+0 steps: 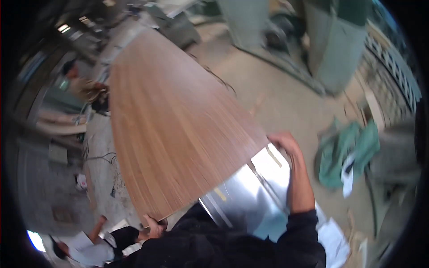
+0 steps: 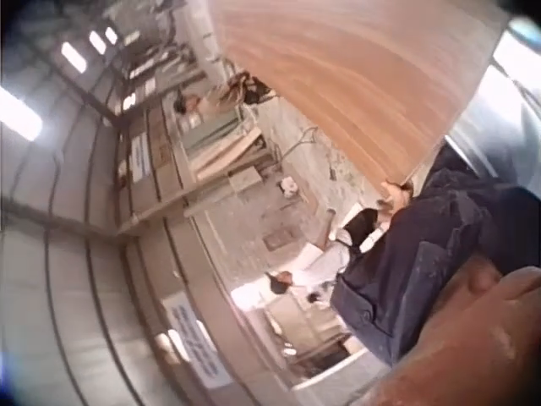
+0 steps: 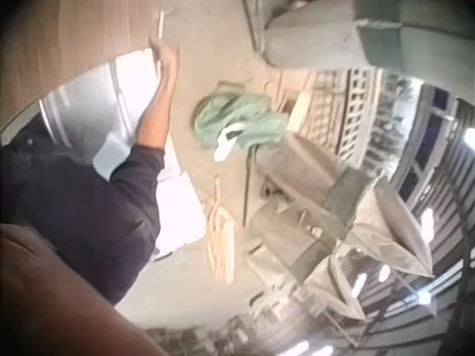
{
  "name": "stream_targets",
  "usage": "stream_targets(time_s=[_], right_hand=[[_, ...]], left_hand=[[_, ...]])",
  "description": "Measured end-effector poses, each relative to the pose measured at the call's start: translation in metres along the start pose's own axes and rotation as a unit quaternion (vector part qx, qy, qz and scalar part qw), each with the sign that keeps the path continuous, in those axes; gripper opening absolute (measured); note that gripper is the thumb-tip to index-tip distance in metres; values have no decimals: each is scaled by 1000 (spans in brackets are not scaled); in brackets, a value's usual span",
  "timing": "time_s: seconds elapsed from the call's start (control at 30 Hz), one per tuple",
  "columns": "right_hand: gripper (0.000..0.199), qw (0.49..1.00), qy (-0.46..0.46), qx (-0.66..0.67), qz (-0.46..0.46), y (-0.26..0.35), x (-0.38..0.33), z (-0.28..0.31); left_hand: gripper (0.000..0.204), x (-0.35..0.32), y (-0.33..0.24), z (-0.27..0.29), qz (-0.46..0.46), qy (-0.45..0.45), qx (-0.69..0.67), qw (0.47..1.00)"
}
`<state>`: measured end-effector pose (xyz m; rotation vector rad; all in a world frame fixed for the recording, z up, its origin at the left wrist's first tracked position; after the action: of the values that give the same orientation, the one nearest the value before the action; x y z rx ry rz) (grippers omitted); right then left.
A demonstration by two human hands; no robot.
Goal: Moving large wooden furniture panels and measuring them in a workshop environment.
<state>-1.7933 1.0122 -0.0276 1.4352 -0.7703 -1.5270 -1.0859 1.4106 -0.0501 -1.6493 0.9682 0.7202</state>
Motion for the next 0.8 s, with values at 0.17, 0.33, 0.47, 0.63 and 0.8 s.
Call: stream_targets(time_s=[0.17,0.33,0.47,0.63,0.8], right_hand=[[45,997,28,64,-13,18,3,10],[52,981,-65,182,-8,-19,7,45],[51,984,-76,161,3,-6,-4,45],[34,990,-80,-91,77,29,-8,20],[31,893,-317,-200,249,120,-63,-5]], left_hand=[[67,11,-70,-30,-262,12,452,853],[69,18,12,-42,311,250,238,885],[71,0,12,-57,418,316,166,835],[73,9,7,-75,354,391,184,830],[75,-3,-17,-81,186,515,134,826]])
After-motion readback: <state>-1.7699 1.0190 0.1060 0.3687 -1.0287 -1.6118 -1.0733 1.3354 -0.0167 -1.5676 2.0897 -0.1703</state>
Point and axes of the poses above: each hand's wrist, its own x-axis towards the middle knuckle, its own z-axis out of the back of the hand, y = z × x, the point moved 10 cm from there along x, towards the middle knuckle, and after that the axes turned 9 degrees about -x, right-handed, at the moved point
